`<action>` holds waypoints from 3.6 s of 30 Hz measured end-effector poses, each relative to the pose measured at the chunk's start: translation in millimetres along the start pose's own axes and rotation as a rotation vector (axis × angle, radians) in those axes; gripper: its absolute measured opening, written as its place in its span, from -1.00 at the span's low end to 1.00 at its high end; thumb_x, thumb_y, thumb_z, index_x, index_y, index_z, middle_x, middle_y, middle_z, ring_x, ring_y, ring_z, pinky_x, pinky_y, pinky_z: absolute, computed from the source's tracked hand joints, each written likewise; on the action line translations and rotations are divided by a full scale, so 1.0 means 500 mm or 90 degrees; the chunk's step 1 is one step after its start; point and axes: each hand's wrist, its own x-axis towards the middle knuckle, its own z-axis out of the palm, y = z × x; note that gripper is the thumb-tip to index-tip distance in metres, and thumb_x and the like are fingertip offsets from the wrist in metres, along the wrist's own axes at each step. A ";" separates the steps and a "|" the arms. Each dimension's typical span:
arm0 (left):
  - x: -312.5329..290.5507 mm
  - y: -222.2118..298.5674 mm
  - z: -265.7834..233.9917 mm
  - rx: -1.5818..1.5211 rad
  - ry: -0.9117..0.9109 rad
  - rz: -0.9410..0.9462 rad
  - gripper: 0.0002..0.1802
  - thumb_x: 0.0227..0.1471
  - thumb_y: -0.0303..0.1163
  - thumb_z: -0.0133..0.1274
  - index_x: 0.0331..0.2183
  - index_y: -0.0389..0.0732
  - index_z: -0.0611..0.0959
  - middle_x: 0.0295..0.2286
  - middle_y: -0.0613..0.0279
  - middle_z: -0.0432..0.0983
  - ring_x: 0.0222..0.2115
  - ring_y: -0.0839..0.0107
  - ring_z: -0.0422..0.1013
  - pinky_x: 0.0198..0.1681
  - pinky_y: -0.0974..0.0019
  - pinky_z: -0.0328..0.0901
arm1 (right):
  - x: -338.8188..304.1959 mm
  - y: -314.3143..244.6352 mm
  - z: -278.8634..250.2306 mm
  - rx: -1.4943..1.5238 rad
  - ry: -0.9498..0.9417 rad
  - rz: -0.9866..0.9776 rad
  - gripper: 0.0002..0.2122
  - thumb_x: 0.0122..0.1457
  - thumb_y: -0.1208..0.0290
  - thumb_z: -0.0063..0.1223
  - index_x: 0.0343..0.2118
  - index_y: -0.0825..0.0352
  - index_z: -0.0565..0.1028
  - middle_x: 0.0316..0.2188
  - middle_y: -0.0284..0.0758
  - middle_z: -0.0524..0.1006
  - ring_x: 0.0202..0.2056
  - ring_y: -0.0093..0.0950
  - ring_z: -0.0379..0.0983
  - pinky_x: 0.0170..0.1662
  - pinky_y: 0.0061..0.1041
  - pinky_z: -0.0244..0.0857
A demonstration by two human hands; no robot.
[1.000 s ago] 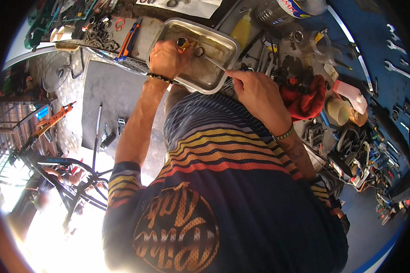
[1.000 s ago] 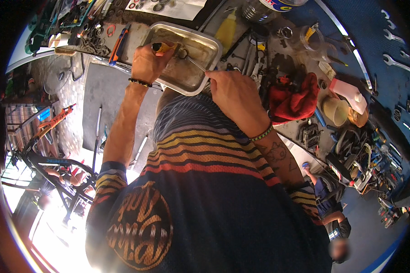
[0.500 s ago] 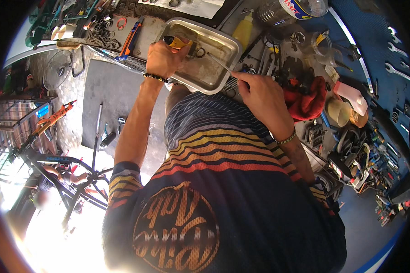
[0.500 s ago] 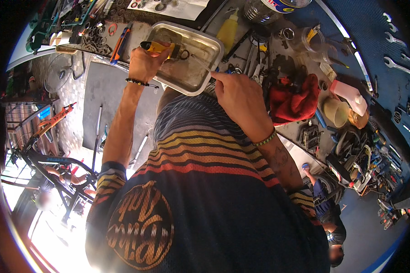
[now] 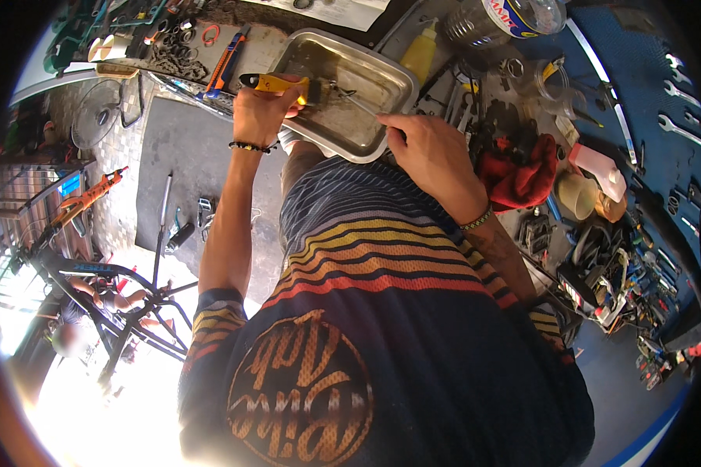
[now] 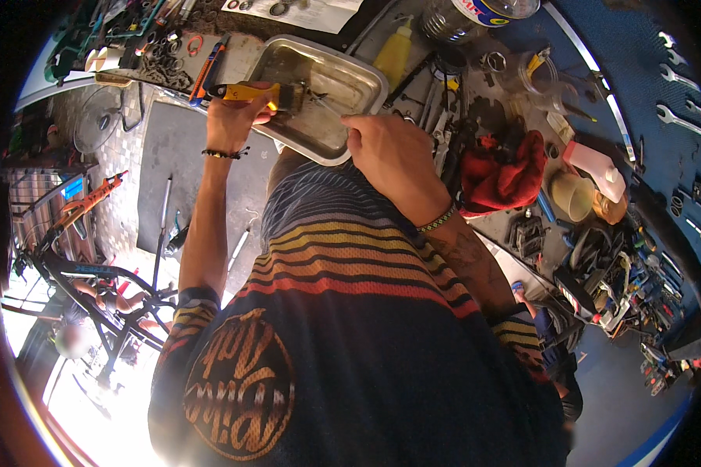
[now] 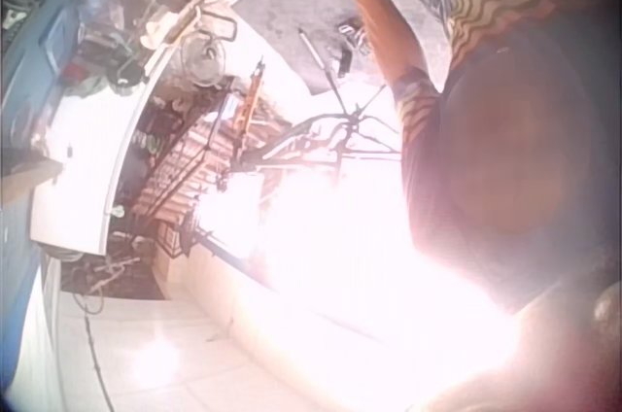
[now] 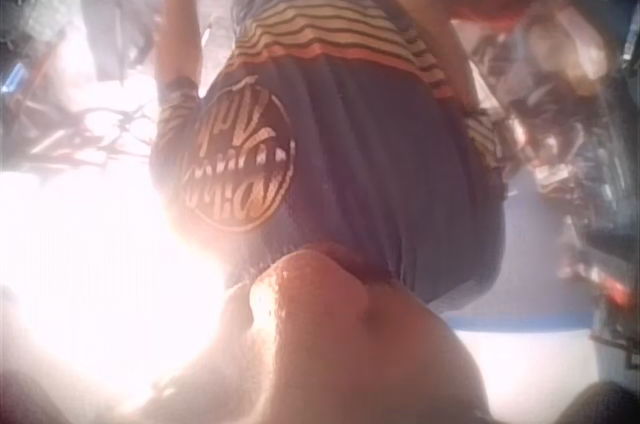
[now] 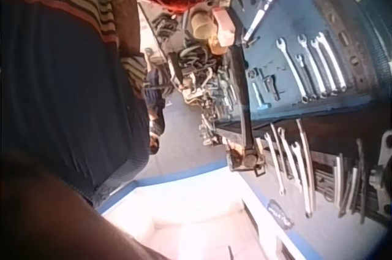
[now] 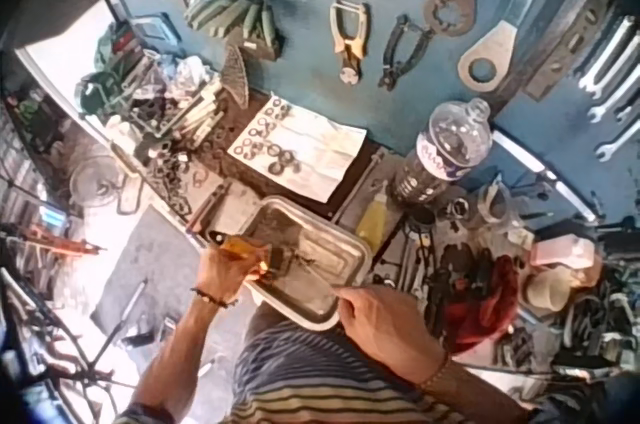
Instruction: The person scrubs small metal parts in a metal tray using a yellow brush and a screwdriver. They repeatedly dip the brush into the tray and scrub the parts, occasionally picking up and placing down the parts.
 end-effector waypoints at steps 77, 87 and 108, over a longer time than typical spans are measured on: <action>-0.010 0.069 0.064 0.581 0.046 0.179 -0.71 0.13 -0.12 0.33 -0.28 -0.15 0.83 -0.44 -0.01 0.72 -0.35 0.01 0.68 -0.19 0.03 0.55 | -0.051 -0.005 -0.038 -0.014 -0.032 0.017 -0.76 0.31 0.37 0.14 -0.03 0.14 0.73 -0.38 -0.10 0.68 -0.34 -0.07 0.64 -0.22 -0.11 0.52; -0.007 0.050 0.037 0.353 -0.007 0.107 -0.73 0.11 -0.31 0.42 -0.24 -0.32 0.82 -0.43 0.11 0.76 -0.44 0.44 0.69 -0.35 0.33 0.57 | -0.058 0.022 -0.039 0.040 -0.015 0.027 -0.75 0.30 0.36 0.15 -0.02 0.14 0.73 -0.40 -0.10 0.67 -0.34 -0.08 0.63 -0.20 -0.14 0.48; -0.038 0.068 -0.002 -0.125 -0.120 0.004 -0.69 0.17 -0.55 0.32 -0.03 -0.37 0.72 -0.24 0.03 0.73 -0.32 0.33 0.69 -0.28 0.33 0.65 | -0.031 0.038 0.020 0.386 -0.094 0.146 -0.69 0.40 0.32 0.10 0.14 0.12 0.67 -0.53 -0.24 0.62 -0.58 -0.43 0.51 -0.38 -0.38 0.40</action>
